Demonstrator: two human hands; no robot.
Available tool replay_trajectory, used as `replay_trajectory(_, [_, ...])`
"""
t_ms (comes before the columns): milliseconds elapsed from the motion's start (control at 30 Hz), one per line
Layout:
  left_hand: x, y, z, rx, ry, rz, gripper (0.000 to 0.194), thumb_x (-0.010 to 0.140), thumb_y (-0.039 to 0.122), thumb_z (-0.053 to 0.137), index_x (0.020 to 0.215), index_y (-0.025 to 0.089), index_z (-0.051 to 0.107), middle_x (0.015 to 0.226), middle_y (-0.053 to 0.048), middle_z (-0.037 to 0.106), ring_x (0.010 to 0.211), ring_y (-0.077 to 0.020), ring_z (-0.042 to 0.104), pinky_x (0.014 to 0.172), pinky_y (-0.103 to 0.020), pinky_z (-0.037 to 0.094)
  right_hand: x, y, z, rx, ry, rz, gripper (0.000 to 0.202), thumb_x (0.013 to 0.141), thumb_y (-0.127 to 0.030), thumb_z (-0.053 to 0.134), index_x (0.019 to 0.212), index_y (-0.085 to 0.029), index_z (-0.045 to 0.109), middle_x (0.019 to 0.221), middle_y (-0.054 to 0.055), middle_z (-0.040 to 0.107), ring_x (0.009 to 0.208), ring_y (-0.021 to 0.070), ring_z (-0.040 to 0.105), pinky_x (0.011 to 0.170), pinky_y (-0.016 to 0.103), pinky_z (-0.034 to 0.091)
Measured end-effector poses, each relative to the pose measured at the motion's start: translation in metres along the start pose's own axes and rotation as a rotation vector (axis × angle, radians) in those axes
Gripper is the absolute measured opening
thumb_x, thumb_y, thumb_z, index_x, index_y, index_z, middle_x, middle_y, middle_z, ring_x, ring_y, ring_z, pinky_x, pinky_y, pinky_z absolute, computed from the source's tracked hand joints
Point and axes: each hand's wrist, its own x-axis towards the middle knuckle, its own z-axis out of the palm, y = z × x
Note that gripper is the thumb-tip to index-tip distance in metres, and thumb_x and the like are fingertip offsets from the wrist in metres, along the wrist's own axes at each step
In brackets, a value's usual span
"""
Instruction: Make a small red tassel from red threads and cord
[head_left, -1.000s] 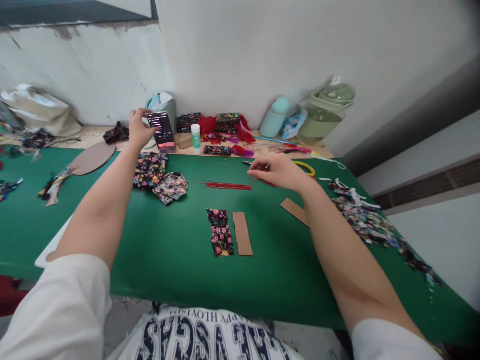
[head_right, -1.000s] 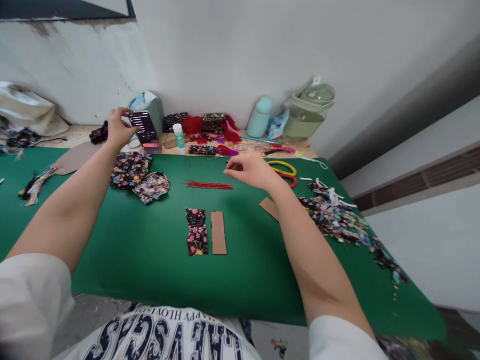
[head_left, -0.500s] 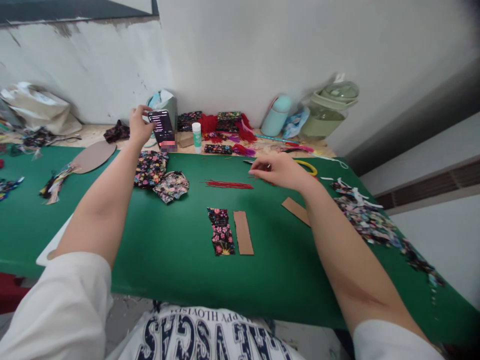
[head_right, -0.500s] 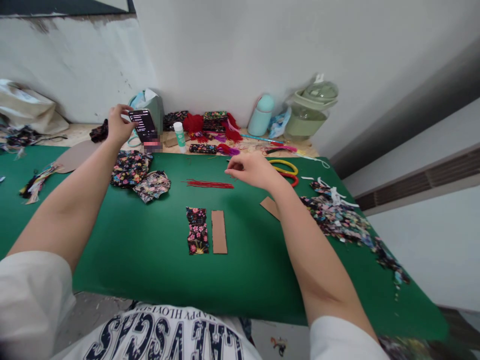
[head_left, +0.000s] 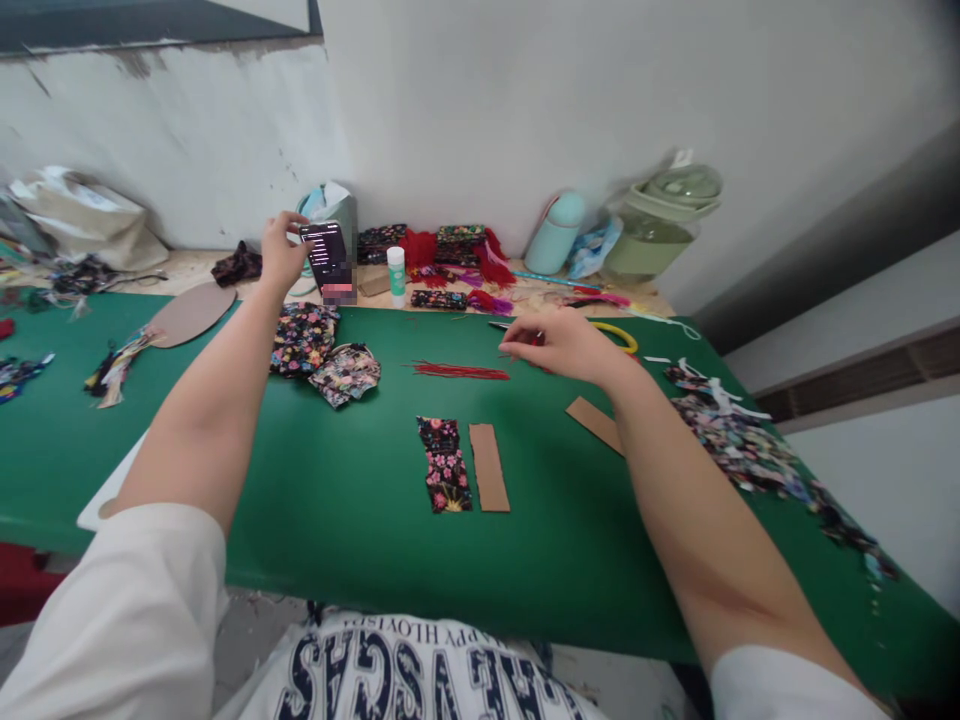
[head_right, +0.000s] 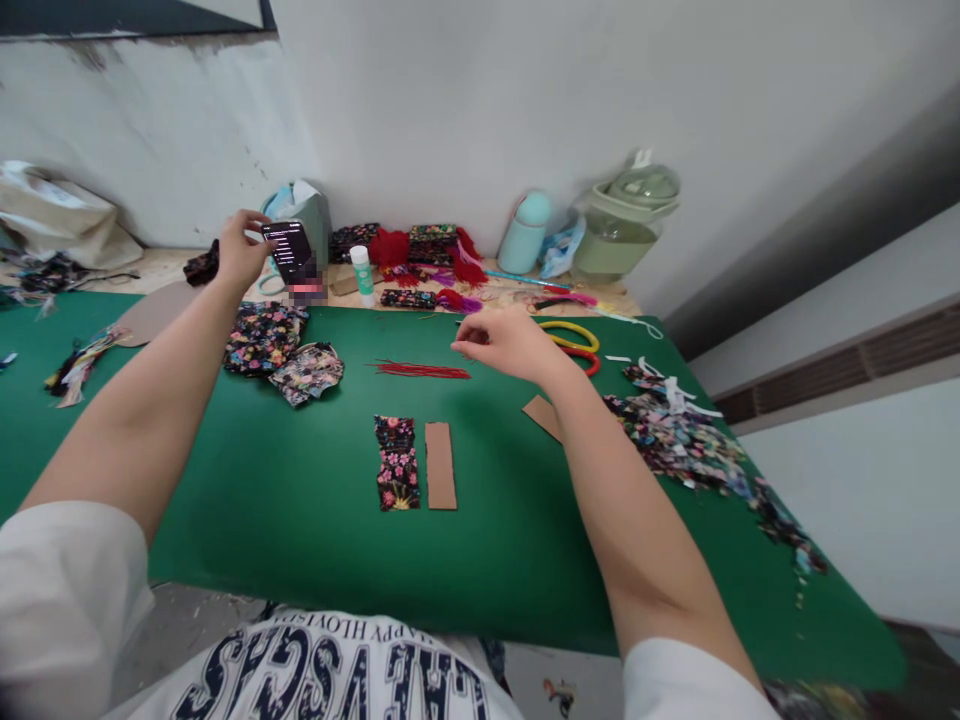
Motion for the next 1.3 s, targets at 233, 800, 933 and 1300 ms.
replay_trajectory(233, [0.007,-0.012,0.004,-0.077,0.018,-0.019,0.024,0.064,0.014,0.071,0.083,0.024,0.061,0.088,-0.004,0.057,0.078,-0.0213,0.058,0.079,-0.039,0.047,0.001,0.000,0.000,0.001,-0.015,-0.014,0.023,0.082,-0.039,0.057,0.078,-0.019,0.067,0.069,0.004,0.071,0.058,0.0143,0.061,0.058,0.027,0.045])
replay_trajectory(800, [0.011,-0.010,0.009,-0.168,0.082,-0.091,0.016,0.065,0.014,0.070,0.074,0.022,0.060,0.070,0.000,0.053,0.066,-0.0169,0.054,0.063,-0.030,0.042,0.001,-0.002,0.000,-0.006,-0.030,0.004,0.021,0.081,-0.037,0.057,0.080,-0.018,0.067,0.069,0.005,0.072,0.061,0.0148,0.063,0.059,0.026,0.046])
replay_trajectory(933, [0.010,-0.010,0.010,-0.190,0.090,-0.107,0.015,0.065,0.016,0.070,0.075,0.022,0.060,0.070,0.000,0.053,0.066,-0.0169,0.054,0.063,-0.030,0.044,0.001,-0.002,0.000,-0.006,-0.044,0.016,0.022,0.081,-0.037,0.057,0.080,-0.018,0.067,0.071,0.005,0.072,0.061,0.0151,0.062,0.059,0.027,0.045])
replay_trajectory(1300, [0.002,-0.011,0.012,-0.298,0.032,-0.133,0.042,0.050,0.016,0.078,0.085,0.023,0.057,0.083,0.001,0.057,0.065,-0.0127,0.056,0.059,-0.026,0.047,0.001,-0.002,0.000,-0.011,-0.056,0.020,0.024,0.082,-0.039,0.057,0.080,-0.018,0.068,0.070,0.006,0.072,0.062,0.0155,0.062,0.059,0.027,0.045])
